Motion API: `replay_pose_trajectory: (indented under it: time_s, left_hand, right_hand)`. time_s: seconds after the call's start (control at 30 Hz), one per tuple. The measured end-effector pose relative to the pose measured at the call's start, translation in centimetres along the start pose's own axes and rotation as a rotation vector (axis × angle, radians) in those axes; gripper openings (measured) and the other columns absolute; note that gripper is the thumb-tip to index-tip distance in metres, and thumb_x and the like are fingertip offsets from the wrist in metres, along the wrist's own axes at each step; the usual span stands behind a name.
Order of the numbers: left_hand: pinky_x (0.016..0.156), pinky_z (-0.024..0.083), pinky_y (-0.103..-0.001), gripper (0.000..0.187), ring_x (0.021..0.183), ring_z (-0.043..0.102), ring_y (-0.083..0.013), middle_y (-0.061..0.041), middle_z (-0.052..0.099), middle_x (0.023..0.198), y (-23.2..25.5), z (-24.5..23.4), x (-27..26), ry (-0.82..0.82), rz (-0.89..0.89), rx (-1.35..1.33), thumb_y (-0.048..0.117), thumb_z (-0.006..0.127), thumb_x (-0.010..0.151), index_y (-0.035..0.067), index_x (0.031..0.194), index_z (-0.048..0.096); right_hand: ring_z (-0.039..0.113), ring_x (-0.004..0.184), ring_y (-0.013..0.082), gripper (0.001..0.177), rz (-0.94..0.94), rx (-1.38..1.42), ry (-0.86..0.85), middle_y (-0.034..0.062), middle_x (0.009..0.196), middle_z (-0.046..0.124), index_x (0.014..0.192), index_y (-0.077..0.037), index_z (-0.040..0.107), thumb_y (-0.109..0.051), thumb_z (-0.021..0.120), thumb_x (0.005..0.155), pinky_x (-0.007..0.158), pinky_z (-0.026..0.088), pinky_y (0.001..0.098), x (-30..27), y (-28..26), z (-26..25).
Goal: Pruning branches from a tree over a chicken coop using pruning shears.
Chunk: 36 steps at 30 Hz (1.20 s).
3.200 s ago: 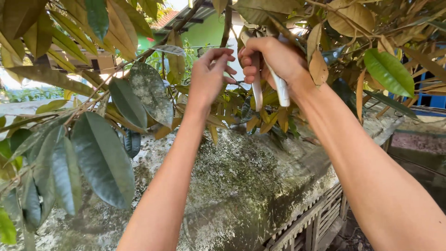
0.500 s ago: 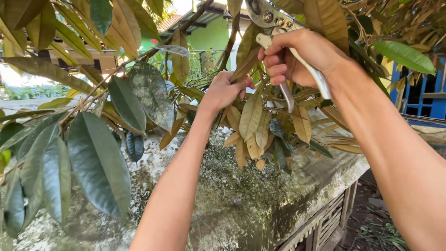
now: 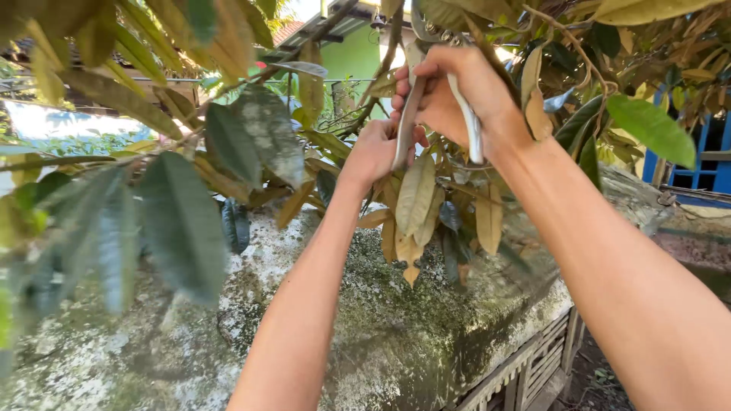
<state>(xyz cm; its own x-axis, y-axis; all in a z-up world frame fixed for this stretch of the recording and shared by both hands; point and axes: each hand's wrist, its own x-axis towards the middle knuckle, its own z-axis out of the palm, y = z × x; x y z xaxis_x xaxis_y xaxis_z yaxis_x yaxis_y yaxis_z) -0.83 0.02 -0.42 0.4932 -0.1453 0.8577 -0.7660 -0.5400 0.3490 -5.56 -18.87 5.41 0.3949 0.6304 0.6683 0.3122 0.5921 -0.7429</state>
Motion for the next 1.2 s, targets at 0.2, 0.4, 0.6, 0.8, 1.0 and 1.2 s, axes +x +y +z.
replay_pose_trajectory:
  time_s: [0.2, 0.4, 0.6, 0.8, 1.0, 1.2]
  left_hand:
    - [0.061, 0.047, -0.031, 0.031, 0.061, 0.057, -0.0095, 0.0, 0.064, 0.063, 0.4, -0.9, -0.8, -0.04, -0.089, -0.052, 0.032, 0.068, 0.096, 0.005, 0.088, 0.079]
    - [0.071, 0.053, -0.028, 0.026, 0.072, 0.066, -0.0097, -0.003, 0.075, 0.077, 0.5, -1.0, -0.1, 0.015, -0.062, -0.012, 0.028, 0.069, 0.088, 0.005, 0.089, 0.081]
    - [0.072, 0.055, -0.029, 0.022, 0.071, 0.071, -0.0133, -0.007, 0.078, 0.076, 1.6, -0.3, 0.2, 0.064, -0.102, 0.088, 0.025, 0.07, 0.08, 0.008, 0.085, 0.083]
    - [0.063, 0.052, -0.034, 0.026, 0.062, 0.067, -0.0153, -0.011, 0.073, 0.067, 2.0, 0.2, -0.2, 0.031, -0.193, 0.109, 0.029, 0.068, 0.085, 0.006, 0.081, 0.08]
    - [0.064, 0.054, -0.033, 0.018, 0.062, 0.069, -0.0131, -0.01, 0.071, 0.068, -2.3, 0.8, 0.2, 0.17, -0.058, 0.182, 0.017, 0.067, 0.081, 0.001, 0.083, 0.075]
    - [0.057, 0.055, -0.034, 0.016, 0.056, 0.067, -0.0124, -0.008, 0.072, 0.069, 0.5, 2.0, -1.8, 0.022, -0.108, -0.072, 0.017, 0.064, 0.085, 0.002, 0.084, 0.07]
  right_hand:
    - [0.067, 0.088, 0.0293, 0.023, -0.011, -0.057, -0.026, 0.014, 0.091, 0.064, 0.096, 0.004, 0.059, -0.018, 0.055, 0.09, 0.096, 0.057, 0.0441, -0.1, -0.9, 1.3]
    - [0.064, 0.074, 0.0225, 0.019, -0.002, -0.092, -0.05, 0.0087, 0.08, 0.063, 0.093, 0.0, 0.058, -0.017, 0.051, 0.091, 0.083, 0.057, 0.0412, 0.3, -0.5, 0.7]
    - [0.06, 0.066, 0.0189, 0.014, -0.026, -0.21, 0.082, 0.0067, 0.073, 0.059, 0.088, -0.004, 0.057, -0.017, 0.053, 0.086, 0.068, 0.057, 0.038, 0.5, -0.3, 1.4]
    - [0.041, 0.053, 0.0106, 0.016, 0.021, -0.161, 0.271, -0.001, 0.064, 0.046, 0.084, -0.01, 0.052, -0.024, 0.059, 0.089, 0.051, 0.04, 0.0301, 1.6, 1.7, -0.3]
    - [0.066, 0.069, 0.0225, 0.022, 0.061, -0.295, 0.117, 0.0076, 0.076, 0.064, 0.091, -0.003, 0.06, -0.025, 0.055, 0.088, 0.074, 0.059, 0.0395, 0.0, 0.7, -0.1]
    - [0.068, 0.082, 0.0244, 0.024, 0.07, -0.418, 0.058, 0.011, 0.087, 0.065, 0.1, 0.001, 0.061, -0.022, 0.056, 0.094, 0.086, 0.058, 0.0456, -2.4, -0.1, -1.4]
